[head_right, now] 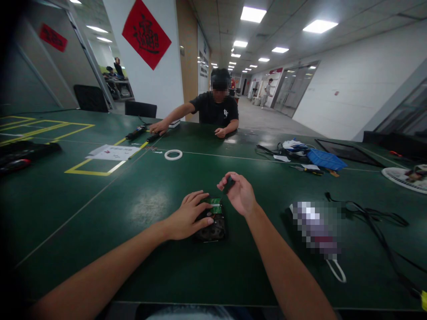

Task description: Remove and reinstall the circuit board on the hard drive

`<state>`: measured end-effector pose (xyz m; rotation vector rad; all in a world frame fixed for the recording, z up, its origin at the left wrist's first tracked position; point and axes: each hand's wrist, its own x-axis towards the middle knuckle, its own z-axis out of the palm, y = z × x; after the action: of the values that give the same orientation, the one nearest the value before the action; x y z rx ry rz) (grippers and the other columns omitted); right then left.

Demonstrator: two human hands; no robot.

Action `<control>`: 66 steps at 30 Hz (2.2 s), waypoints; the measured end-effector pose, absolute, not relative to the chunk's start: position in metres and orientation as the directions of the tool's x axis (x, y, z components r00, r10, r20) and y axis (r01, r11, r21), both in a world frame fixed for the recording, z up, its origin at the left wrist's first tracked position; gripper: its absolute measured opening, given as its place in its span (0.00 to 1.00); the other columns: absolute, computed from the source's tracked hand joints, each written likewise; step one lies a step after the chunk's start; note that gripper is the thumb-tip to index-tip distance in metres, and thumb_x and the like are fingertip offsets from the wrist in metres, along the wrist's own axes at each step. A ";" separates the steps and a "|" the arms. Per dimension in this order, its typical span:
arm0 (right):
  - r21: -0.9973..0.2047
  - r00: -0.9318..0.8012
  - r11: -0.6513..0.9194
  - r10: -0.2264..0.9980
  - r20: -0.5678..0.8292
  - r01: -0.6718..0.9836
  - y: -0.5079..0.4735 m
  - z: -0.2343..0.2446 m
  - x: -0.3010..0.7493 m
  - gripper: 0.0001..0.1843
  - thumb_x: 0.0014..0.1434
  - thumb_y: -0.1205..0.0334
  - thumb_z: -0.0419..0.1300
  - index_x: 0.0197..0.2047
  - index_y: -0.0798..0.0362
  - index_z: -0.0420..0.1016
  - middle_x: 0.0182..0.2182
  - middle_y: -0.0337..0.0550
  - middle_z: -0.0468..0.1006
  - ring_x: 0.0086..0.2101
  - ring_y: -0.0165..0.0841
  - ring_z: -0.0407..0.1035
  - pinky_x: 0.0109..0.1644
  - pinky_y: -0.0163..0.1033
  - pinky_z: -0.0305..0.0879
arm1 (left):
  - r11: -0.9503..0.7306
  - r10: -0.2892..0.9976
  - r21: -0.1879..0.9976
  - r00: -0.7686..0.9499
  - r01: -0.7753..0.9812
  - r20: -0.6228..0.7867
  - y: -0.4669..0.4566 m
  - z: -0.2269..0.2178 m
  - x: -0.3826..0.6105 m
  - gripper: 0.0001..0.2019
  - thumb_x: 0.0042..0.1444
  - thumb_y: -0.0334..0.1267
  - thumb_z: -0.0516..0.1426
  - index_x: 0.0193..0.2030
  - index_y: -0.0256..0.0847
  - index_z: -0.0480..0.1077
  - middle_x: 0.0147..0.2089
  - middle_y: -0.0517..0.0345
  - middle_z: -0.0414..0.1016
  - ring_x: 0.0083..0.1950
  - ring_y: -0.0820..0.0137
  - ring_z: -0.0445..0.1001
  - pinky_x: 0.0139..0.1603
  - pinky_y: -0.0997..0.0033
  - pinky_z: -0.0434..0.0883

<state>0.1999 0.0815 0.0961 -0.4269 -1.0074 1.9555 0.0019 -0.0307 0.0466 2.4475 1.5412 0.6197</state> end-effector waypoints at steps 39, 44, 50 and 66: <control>-0.817 -0.350 -0.112 0.930 0.115 -0.566 0.065 0.091 0.180 0.07 0.56 0.57 0.63 0.35 0.51 0.79 0.31 0.41 0.74 0.35 0.33 0.69 0.47 0.42 0.69 | -0.460 0.702 0.159 0.249 0.873 0.668 -0.031 0.064 0.091 0.10 0.66 0.32 0.54 0.35 0.41 0.75 0.34 0.54 0.77 0.36 0.65 0.76 0.39 0.64 0.75; -0.811 -0.335 -0.103 0.935 0.119 -0.576 0.066 0.089 0.180 0.08 0.56 0.57 0.64 0.35 0.52 0.79 0.31 0.40 0.74 0.35 0.33 0.69 0.46 0.41 0.69 | -0.443 0.715 0.150 0.247 0.884 0.654 -0.029 0.067 0.094 0.08 0.63 0.31 0.55 0.33 0.40 0.73 0.33 0.54 0.76 0.35 0.64 0.76 0.37 0.63 0.74; -0.807 -0.336 -0.106 0.934 0.120 -0.581 0.065 0.089 0.182 0.08 0.56 0.57 0.64 0.35 0.52 0.80 0.31 0.41 0.74 0.36 0.33 0.70 0.47 0.41 0.69 | -0.451 0.746 0.258 0.202 0.854 0.635 -0.031 0.067 0.089 0.07 0.63 0.31 0.55 0.38 0.41 0.75 0.35 0.54 0.78 0.37 0.64 0.77 0.39 0.64 0.76; -0.811 -0.379 -0.119 0.916 0.133 -0.573 0.065 0.092 0.188 0.07 0.57 0.57 0.66 0.37 0.51 0.80 0.33 0.41 0.75 0.36 0.33 0.70 0.48 0.43 0.70 | -0.462 0.826 0.312 0.274 0.830 0.493 -0.028 0.063 0.031 0.10 0.66 0.40 0.55 0.50 0.41 0.74 0.51 0.49 0.76 0.53 0.58 0.73 0.55 0.54 0.72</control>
<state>0.1876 0.0651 0.0915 -0.4957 -0.9962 1.7257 0.0312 -0.0282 0.0634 2.5130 1.6329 0.9658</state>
